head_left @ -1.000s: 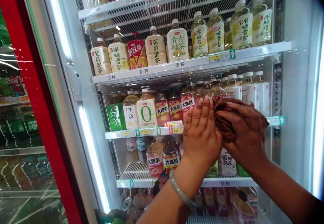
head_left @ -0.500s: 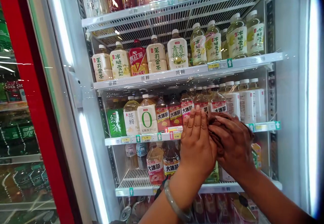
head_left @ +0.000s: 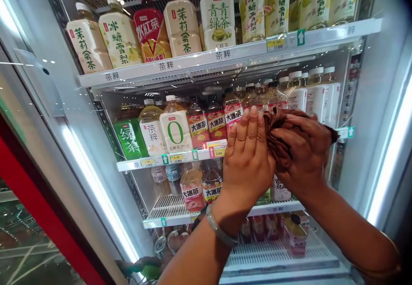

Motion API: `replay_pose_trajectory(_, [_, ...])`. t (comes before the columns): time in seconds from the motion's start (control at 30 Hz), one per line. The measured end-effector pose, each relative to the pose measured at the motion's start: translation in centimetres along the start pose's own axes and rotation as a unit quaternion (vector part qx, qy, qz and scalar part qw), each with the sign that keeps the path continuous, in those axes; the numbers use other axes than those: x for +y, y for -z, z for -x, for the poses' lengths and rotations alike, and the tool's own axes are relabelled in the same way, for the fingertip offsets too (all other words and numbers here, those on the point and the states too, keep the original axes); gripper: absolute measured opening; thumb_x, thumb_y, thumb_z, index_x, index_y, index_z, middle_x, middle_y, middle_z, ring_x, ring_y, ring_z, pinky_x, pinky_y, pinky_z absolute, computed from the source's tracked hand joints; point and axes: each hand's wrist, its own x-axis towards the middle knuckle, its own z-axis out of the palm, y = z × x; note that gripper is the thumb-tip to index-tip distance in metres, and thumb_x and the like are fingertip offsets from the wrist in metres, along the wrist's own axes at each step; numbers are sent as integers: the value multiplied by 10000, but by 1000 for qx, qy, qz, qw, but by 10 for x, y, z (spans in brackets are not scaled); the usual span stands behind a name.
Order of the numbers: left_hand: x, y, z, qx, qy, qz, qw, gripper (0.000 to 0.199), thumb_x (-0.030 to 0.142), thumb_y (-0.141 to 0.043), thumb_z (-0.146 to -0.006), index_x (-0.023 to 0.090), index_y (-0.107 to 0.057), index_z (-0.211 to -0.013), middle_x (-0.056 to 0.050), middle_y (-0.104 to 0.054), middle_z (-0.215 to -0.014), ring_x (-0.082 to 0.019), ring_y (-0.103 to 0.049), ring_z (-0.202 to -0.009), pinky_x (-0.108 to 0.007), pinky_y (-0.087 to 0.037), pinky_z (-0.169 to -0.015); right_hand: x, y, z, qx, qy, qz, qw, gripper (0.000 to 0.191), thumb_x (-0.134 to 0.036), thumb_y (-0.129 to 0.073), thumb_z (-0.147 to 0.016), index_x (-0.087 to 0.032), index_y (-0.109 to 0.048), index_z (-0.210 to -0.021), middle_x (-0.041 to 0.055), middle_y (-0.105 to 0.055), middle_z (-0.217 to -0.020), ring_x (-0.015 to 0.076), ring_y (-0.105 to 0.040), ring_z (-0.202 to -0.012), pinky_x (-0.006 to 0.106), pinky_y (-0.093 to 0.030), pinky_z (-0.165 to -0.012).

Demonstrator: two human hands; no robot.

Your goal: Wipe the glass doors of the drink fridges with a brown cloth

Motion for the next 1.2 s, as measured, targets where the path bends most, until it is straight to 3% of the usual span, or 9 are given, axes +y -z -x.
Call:
replay_pose_trajectory(0.13, [2, 2, -1, -26, 15, 3, 1000, 822, 179, -409, -976, 74, -40, -1703, -112, -249, -1769, -243, -105, -1664, -459, -149, -1382, -2, -1, -2, -4, -5, 1, 1000, 502, -223, -743, -885, -359, -561, -1332, 108, -551, -1402, 375, -537, -1391, 648, -442, -1202])
replay_pose_trajectory(0.4, [4, 3, -2, -9, 12, -21, 1000, 658, 187, -340, -1010, 14, -274, -1641, -134, -318, -1747, -194, -53, -1665, -397, -79, -1382, 0, -1, 0, -6, -13, -13, 1000, 541, -207, -775, -867, -352, -576, -1349, 124, -531, -1449, 382, -513, -1422, 659, -367, -1257])
replay_pose_trajectory(0.73, [3, 2, 14, -12, 1, -28, 1000, 788, 202, -438, -969, 49, -152, -1687, -119, -291, -1755, -226, -107, -1666, -436, -178, -1379, -14, -3, 19, 26, -29, -9, 999, 527, -208, -742, -870, -333, -595, -1360, 122, -576, -1406, 402, -557, -1368, 671, -433, -1196])
replay_pose_trajectory(0.9, [6, -2, 21, 25, 9, -62, 998, 755, 196, -434, -998, 26, -159, -1680, -149, -331, -1730, -214, -114, -1662, -426, -164, -1380, 12, 5, -11, -34, 59, 5, 998, 488, -215, -736, -890, -308, -596, -1348, 108, -601, -1416, 367, -546, -1405, 620, -410, -1244])
replay_pose_trajectory(1.0, [8, -2, 19, 20, 16, -71, 997, 789, 193, -447, -987, 39, -121, -1688, -154, -284, -1744, -228, -109, -1661, -447, -169, -1379, 24, 13, -10, -12, 29, 7, 999, 488, -261, -782, -868, -297, -619, -1326, 119, -593, -1433, 370, -553, -1392, 596, -438, -1218])
replay_pose_trajectory(1.1, [8, -3, 19, 9, 14, -71, 997, 809, 181, -447, -979, 51, -91, -1694, -155, -266, -1746, -231, -127, -1659, -458, -188, -1376, 14, 14, 7, 1, -6, -1, 1000, 483, -253, -780, -864, -304, -615, -1315, 109, -600, -1414, 361, -554, -1385, 598, -451, -1193])
replay_pose_trajectory(1.2, [6, -5, 21, 16, 16, -77, 997, 787, 182, -446, -989, 53, -116, -1692, -154, -293, -1738, -238, -122, -1658, -462, -217, -1369, 6, 10, 9, -36, 41, -20, 998, 456, -203, -725, -890, -323, -595, -1310, 76, -606, -1406, 321, -527, -1422, 576, -439, -1217])
